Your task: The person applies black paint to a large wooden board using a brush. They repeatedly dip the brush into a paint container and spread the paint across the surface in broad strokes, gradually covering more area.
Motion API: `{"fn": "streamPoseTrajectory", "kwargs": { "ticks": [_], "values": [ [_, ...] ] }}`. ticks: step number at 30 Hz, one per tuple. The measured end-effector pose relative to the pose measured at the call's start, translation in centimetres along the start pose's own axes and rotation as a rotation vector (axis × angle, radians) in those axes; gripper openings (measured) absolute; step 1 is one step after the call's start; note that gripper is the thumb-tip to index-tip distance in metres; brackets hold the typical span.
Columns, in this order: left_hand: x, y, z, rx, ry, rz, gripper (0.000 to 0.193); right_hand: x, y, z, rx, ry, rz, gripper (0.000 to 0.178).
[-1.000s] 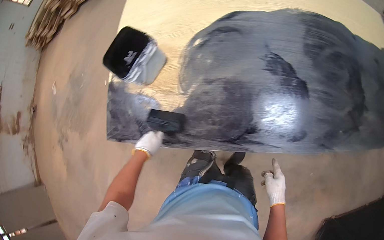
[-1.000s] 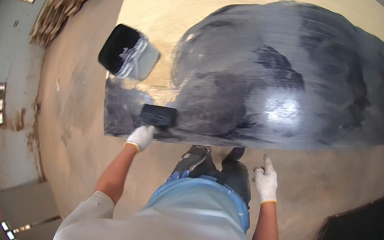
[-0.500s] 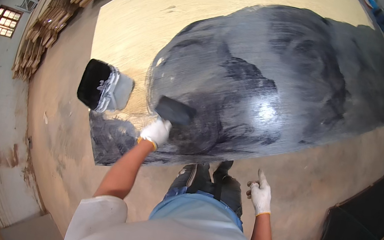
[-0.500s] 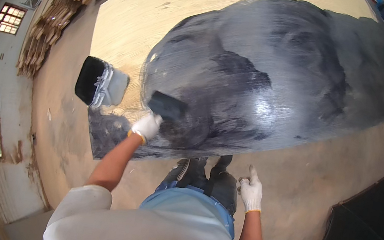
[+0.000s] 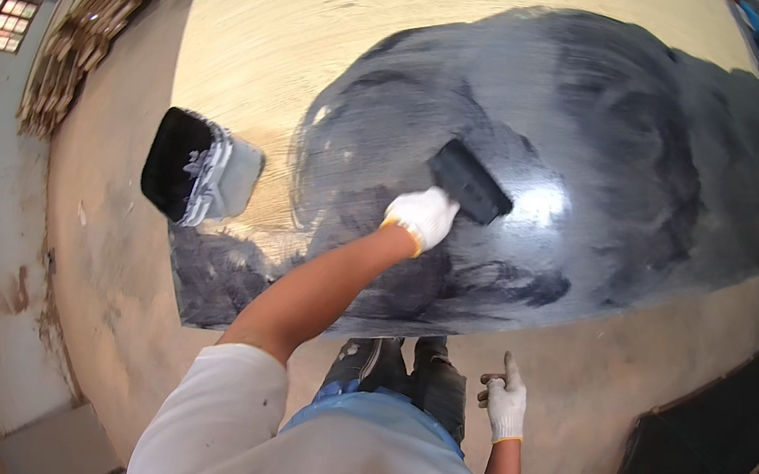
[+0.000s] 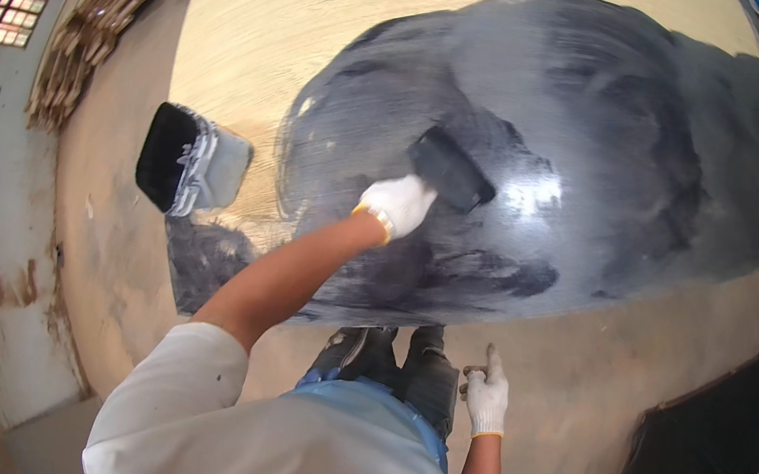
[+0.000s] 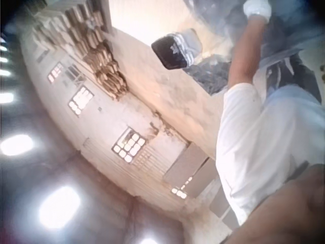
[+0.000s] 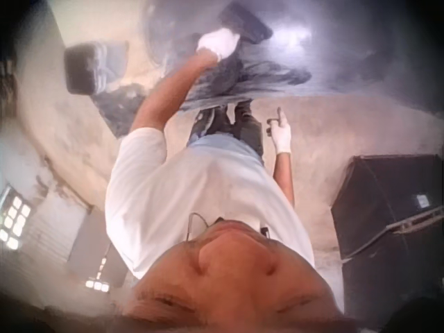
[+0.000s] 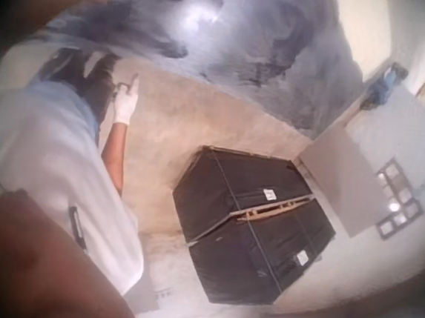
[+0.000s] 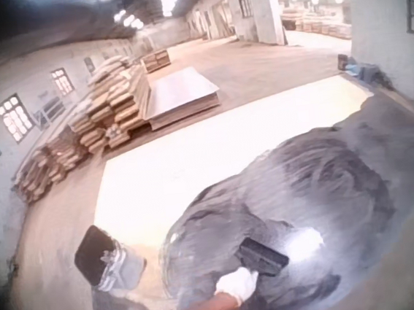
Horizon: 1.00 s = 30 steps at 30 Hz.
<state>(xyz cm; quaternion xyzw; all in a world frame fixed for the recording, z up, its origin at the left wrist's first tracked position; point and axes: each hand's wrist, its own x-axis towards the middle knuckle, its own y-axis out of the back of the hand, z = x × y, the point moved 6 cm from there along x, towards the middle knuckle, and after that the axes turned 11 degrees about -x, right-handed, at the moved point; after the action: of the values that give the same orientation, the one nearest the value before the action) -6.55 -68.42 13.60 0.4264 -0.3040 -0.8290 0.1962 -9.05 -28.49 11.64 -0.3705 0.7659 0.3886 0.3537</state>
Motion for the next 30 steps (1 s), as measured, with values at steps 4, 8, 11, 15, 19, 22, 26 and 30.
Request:
{"fn": "streamPoseTrajectory", "kwargs": {
  "ticks": [4, 8, 11, 15, 19, 22, 26, 30],
  "values": [
    [-3.1, 5.5, -14.3, 0.098, 0.141, 0.055, 0.051, 0.5, -1.3, -1.4, 0.003, 0.023, -0.03, 0.068],
    [1.7, 15.2, -21.7, 0.255, 0.133, 0.147, 0.042, 0.2, -2.2, -3.1, -0.04, 0.05, -0.062, 0.068],
    [5.3, 16.2, -20.9, 0.202, 0.166, 0.088, 0.031, 0.0, -2.8, -3.2, -0.051, 0.057, -0.075, 0.069],
    [0.6, 13.1, -21.5, 0.539, -0.171, -0.166, 0.029, 0.5, -2.5, -4.1, -0.027, 0.059, -0.043, 0.069],
    [0.3, 16.1, -21.6, 0.401, 0.071, -0.157, 0.036, 1.1, -3.8, -4.1, -0.078, 0.09, -0.081, 0.069],
    [2.7, 17.2, -22.4, 0.464, 0.079, -0.089, 0.048, 1.2, -5.4, -5.3, -0.053, 0.143, -0.108, 0.069],
    [1.7, 16.2, -20.6, 0.362, 0.096, -0.142, 0.053, 0.8, -5.3, -5.4, -0.061, 0.111, -0.052, 0.068],
    [3.3, 16.9, -24.9, 0.236, 0.185, 0.037, 0.055, 0.2, -6.1, -4.5, -0.09, 0.12, -0.117, 0.068]
  ]
}}
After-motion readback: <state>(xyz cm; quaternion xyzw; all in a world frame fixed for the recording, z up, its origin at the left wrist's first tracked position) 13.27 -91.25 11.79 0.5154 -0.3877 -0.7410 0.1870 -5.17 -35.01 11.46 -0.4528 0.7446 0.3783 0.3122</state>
